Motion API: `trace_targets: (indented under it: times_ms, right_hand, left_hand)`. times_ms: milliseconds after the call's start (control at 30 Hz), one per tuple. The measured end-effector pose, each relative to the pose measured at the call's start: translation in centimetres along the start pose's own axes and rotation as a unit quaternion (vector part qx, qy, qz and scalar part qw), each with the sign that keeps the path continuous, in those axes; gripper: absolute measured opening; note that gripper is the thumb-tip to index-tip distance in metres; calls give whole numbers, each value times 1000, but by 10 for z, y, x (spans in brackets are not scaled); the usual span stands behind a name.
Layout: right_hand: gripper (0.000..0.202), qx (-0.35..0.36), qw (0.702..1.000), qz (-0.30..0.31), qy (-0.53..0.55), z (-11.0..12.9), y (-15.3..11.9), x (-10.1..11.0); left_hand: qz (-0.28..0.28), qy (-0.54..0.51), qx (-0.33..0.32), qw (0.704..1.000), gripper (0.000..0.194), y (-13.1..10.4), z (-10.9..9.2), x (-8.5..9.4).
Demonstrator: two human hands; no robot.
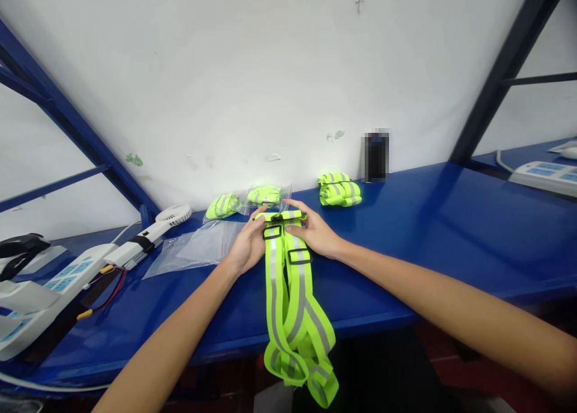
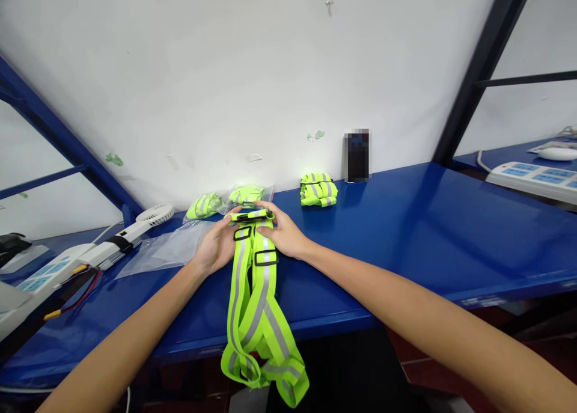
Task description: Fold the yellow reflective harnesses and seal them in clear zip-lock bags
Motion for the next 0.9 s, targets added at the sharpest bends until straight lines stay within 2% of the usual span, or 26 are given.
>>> trace_targets:
  times_ms: [200, 333, 433, 567, 700, 800, 900]
  right_hand:
    - [64, 12, 998, -45, -42, -1, 0, 5]
    - [60, 38, 994, -75, -72, -4, -1, 3]
    - [59, 44, 992, -83, -83, -5, -2, 0]
    - [60, 28, 990, -106, -91, -2, -3, -2]
    - [59, 57, 982, -124, -130, 2, -7, 0]
    - [64, 37, 990, -85, -105, 6, -10, 0]
    - [75, -25, 1000, -5, 8, 10, -11, -2]
  left_hand:
    - [15, -3, -44, 999, 52, -4, 3, -4]
    - [12, 20, -60, 998, 39, -3, 3, -1]
    - [34, 60, -60, 996, 32, 0, 3, 4]
    - [50, 89, -63, 993, 32, 2, 6, 9]
    - [62, 100, -43, 992, 34, 1, 7, 9]
    - [61, 89, -33, 994, 33, 0, 5, 8]
    - [57, 75, -37, 995, 31, 0, 3, 7]
Point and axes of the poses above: each hand's wrist, its own y-axis towards the middle knuckle, its own x-axis out of the back of the hand, z = x × y, the point moved 1 cm from there along y, towards the middle knuckle, and after that the axes turned 14 degrees about -y, right-handed, at the moved point
